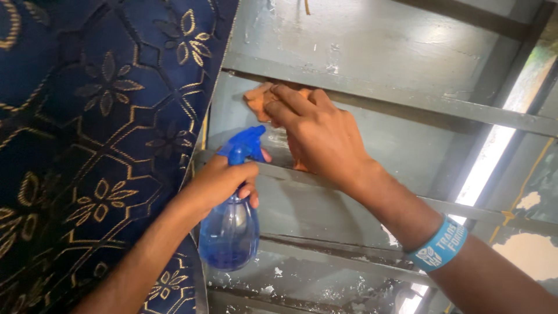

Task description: The person cleans a window by wiping the surface with a cloth while holding a spray bottle.

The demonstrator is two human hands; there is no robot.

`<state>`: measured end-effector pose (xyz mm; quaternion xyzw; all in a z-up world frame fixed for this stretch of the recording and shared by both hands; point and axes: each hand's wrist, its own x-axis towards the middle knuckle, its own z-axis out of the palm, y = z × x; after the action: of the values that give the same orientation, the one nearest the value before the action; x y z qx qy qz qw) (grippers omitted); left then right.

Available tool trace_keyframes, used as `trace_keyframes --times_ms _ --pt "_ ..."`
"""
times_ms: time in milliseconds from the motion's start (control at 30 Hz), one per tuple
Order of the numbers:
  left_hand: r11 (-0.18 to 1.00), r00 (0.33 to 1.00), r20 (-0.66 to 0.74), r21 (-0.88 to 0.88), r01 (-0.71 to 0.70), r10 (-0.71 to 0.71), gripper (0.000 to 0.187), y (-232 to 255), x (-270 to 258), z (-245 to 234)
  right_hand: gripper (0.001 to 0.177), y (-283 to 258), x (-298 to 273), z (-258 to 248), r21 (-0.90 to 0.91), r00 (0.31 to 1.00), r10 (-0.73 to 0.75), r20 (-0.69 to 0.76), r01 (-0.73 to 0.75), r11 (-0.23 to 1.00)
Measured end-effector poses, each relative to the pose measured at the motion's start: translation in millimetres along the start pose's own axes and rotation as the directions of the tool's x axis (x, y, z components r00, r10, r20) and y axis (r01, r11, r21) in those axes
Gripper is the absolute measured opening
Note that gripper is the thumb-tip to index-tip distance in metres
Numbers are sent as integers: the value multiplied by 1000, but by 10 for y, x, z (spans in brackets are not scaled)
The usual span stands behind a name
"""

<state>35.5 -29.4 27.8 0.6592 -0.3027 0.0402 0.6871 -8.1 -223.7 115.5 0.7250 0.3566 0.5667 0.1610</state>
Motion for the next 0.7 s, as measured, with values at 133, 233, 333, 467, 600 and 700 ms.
trace_keyframes --times_ms 133,233,333,467,600,700 --pt "1000 1000 -12 -11 19 -19 33 11 -14 13 57 131 -157 -53 -4 999 1 33 -1 1000" --pt "1000 1000 4 9 21 -21 32 4 -4 0 56 356 -436 -152 -59 996 23 81 -18 998" --pt "1000 1000 2 9 1 -1 33 2 -3 -2 50 616 -721 -276 -119 979 135 151 -118 986" --pt "1000 1000 -9 10 15 -15 31 1 -10 6 50 777 -961 -380 -228 968 185 167 -145 963" --pt "1000 1000 7 12 -3 2 32 4 -2 -1 52 636 -846 -329 -182 969 160 190 -126 975" --pt "1000 1000 -10 21 -10 10 32 -2 0 6 56 381 -534 -235 -53 999 -19 39 21 998"
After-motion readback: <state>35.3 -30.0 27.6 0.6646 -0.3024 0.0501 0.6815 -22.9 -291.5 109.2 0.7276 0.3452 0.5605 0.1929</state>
